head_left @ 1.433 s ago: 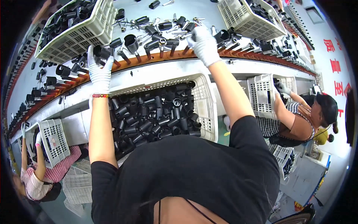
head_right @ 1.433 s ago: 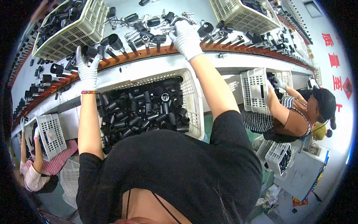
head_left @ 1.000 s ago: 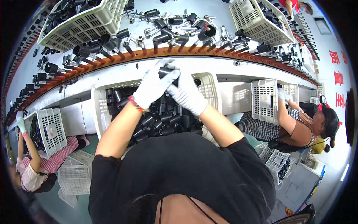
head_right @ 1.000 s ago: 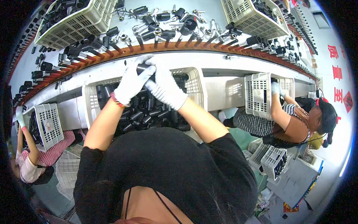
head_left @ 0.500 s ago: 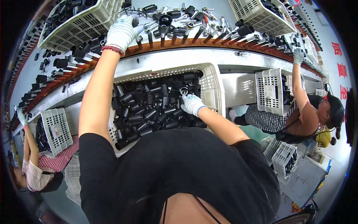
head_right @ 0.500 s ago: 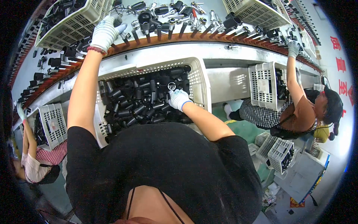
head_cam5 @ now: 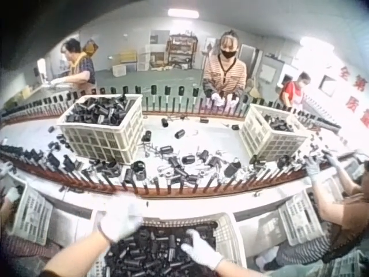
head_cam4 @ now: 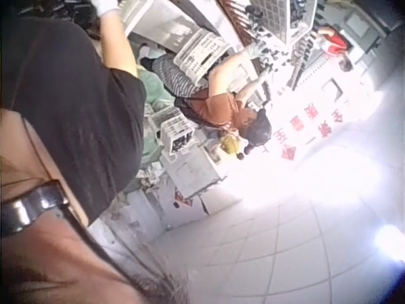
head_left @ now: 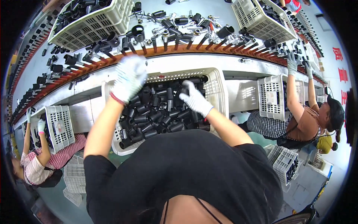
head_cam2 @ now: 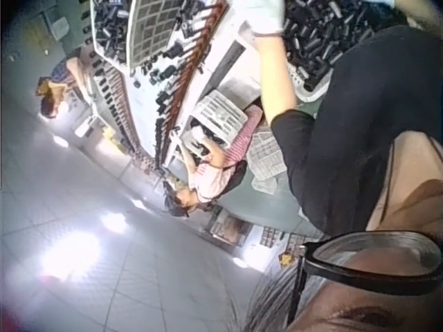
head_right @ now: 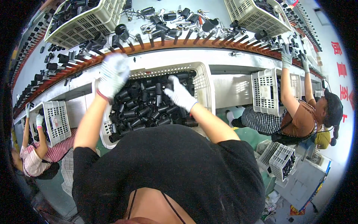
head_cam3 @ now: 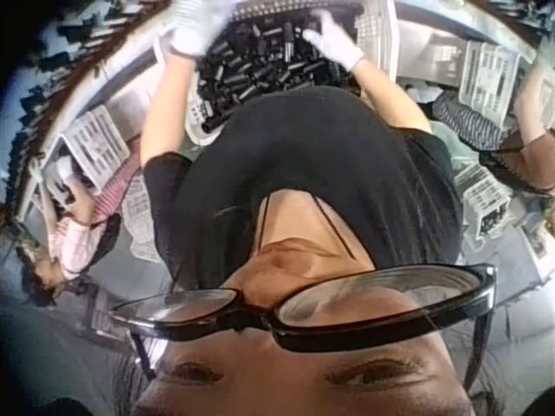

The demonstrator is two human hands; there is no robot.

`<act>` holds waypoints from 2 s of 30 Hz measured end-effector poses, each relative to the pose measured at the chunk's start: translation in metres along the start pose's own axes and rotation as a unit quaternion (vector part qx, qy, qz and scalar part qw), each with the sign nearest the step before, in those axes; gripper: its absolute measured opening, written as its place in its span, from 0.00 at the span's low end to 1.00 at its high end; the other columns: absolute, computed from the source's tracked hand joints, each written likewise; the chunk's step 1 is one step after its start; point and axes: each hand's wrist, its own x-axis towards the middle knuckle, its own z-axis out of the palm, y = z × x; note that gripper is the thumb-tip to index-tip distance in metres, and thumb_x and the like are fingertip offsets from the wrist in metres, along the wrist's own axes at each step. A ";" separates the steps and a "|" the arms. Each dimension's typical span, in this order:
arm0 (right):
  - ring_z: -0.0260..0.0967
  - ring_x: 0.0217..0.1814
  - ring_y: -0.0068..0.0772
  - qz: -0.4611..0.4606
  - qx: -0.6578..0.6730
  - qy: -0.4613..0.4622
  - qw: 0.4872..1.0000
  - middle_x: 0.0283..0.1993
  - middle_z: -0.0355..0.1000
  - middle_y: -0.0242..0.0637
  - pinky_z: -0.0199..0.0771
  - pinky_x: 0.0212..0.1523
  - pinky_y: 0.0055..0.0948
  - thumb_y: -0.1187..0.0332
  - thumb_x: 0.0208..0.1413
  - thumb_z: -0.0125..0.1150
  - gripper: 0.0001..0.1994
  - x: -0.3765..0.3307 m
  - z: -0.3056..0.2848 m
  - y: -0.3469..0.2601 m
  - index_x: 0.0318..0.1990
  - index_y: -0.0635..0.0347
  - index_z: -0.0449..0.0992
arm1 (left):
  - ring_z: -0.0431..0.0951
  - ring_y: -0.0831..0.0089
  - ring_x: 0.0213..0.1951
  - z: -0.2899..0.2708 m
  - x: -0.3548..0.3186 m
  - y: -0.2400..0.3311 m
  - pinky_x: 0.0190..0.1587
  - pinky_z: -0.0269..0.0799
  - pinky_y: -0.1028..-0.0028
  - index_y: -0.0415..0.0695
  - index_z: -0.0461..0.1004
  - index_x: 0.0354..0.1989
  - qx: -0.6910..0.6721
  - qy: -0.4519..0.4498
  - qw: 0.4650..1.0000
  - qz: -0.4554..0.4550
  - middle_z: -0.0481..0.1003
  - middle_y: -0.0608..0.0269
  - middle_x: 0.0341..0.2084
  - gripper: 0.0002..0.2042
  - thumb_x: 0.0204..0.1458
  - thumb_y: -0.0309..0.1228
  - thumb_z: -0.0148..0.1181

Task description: The person picks up black plastic components by hand from a storage bin and places them onto a rack on an assembly line.

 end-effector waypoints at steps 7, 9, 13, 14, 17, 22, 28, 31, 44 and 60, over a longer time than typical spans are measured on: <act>0.68 0.45 0.45 -0.239 -0.315 0.189 0.899 0.42 0.70 0.47 0.67 0.48 0.36 0.59 0.48 0.61 0.14 0.100 -0.095 -0.119 0.40 0.57 0.75 | 0.69 0.60 0.45 0.069 -0.140 0.066 0.47 0.64 0.60 0.50 0.74 0.42 0.124 -0.531 0.838 -0.010 0.70 0.61 0.40 0.19 0.42 0.44 0.62; 0.68 0.45 0.49 -0.238 -0.331 0.182 0.895 0.42 0.70 0.48 0.68 0.47 0.37 0.57 0.52 0.56 0.13 0.144 -0.094 -0.139 0.37 0.55 0.77 | 0.68 0.63 0.45 0.078 -0.143 0.076 0.45 0.62 0.61 0.52 0.75 0.40 0.151 -0.552 0.817 -0.065 0.71 0.64 0.38 0.18 0.41 0.46 0.62; 0.71 0.43 0.48 -0.169 -0.468 0.142 0.856 0.41 0.72 0.44 0.71 0.44 0.38 0.56 0.52 0.53 0.13 0.193 -0.059 -0.169 0.37 0.52 0.78 | 0.70 0.63 0.42 0.095 -0.165 0.077 0.47 0.62 0.58 0.49 0.73 0.36 0.102 -0.520 0.840 -0.115 0.73 0.64 0.35 0.12 0.48 0.41 0.56; 0.71 0.43 0.47 -0.206 -0.510 0.139 0.824 0.41 0.72 0.44 0.72 0.44 0.39 0.57 0.51 0.54 0.13 0.199 -0.043 -0.172 0.36 0.52 0.78 | 0.70 0.63 0.42 0.097 -0.167 0.077 0.47 0.62 0.58 0.49 0.73 0.36 0.101 -0.520 0.839 -0.124 0.73 0.64 0.35 0.12 0.48 0.41 0.56; 0.71 0.45 0.43 -0.243 -0.524 0.144 0.804 0.41 0.71 0.41 0.71 0.45 0.39 0.57 0.49 0.57 0.13 0.191 -0.018 -0.184 0.38 0.53 0.77 | 0.72 0.62 0.39 0.102 -0.178 0.082 0.57 0.53 0.56 0.47 0.73 0.35 0.197 -0.427 0.882 -0.024 0.75 0.63 0.24 0.10 0.54 0.31 0.43; 0.65 0.47 0.48 -0.459 -0.398 0.239 0.758 0.43 0.68 0.43 0.69 0.45 0.42 0.60 0.46 0.61 0.18 0.157 0.001 -0.186 0.45 0.53 0.71 | 0.71 0.60 0.41 0.097 -0.166 0.076 0.56 0.54 0.58 0.46 0.72 0.38 0.141 -0.470 0.868 -0.081 0.76 0.59 0.28 0.12 0.47 0.36 0.51; 0.69 0.41 0.51 -0.279 -0.357 -0.136 0.881 0.38 0.69 0.48 0.71 0.42 0.45 0.63 0.45 0.57 0.15 0.042 0.029 -0.042 0.38 0.62 0.72 | 0.76 0.57 0.40 0.045 -0.113 0.052 0.46 0.70 0.67 0.43 0.64 0.44 -0.269 -0.243 0.849 -0.385 0.74 0.51 0.33 0.23 0.36 0.27 0.62; 0.69 0.49 0.50 -0.045 -0.457 -0.402 0.792 0.45 0.70 0.52 0.70 0.49 0.43 0.56 0.45 0.61 0.23 0.004 0.035 0.024 0.45 0.62 0.70 | 0.75 0.73 0.38 0.046 -0.089 0.041 0.46 0.70 0.73 0.46 0.66 0.43 -0.471 -0.119 0.786 -0.382 0.74 0.64 0.32 0.21 0.38 0.20 0.63; 0.73 0.45 0.47 0.050 -0.406 -0.364 0.837 0.42 0.75 0.47 0.73 0.45 0.39 0.56 0.39 0.66 0.21 0.007 0.042 0.068 0.40 0.59 0.78 | 0.74 0.79 0.33 0.089 0.110 0.030 0.41 0.72 0.77 0.44 0.72 0.32 -0.573 0.151 0.763 -0.261 0.75 0.67 0.28 0.14 0.37 0.17 0.68; 0.64 0.48 0.32 -0.054 0.013 -0.203 0.978 0.43 0.68 0.42 0.64 0.51 0.32 0.66 0.42 0.66 0.27 0.023 -0.026 -0.022 0.49 0.62 0.61 | 0.74 0.75 0.31 0.078 0.105 -0.050 0.37 0.71 0.76 0.41 0.74 0.36 -0.360 0.122 0.860 -0.340 0.76 0.64 0.30 0.14 0.40 0.27 0.67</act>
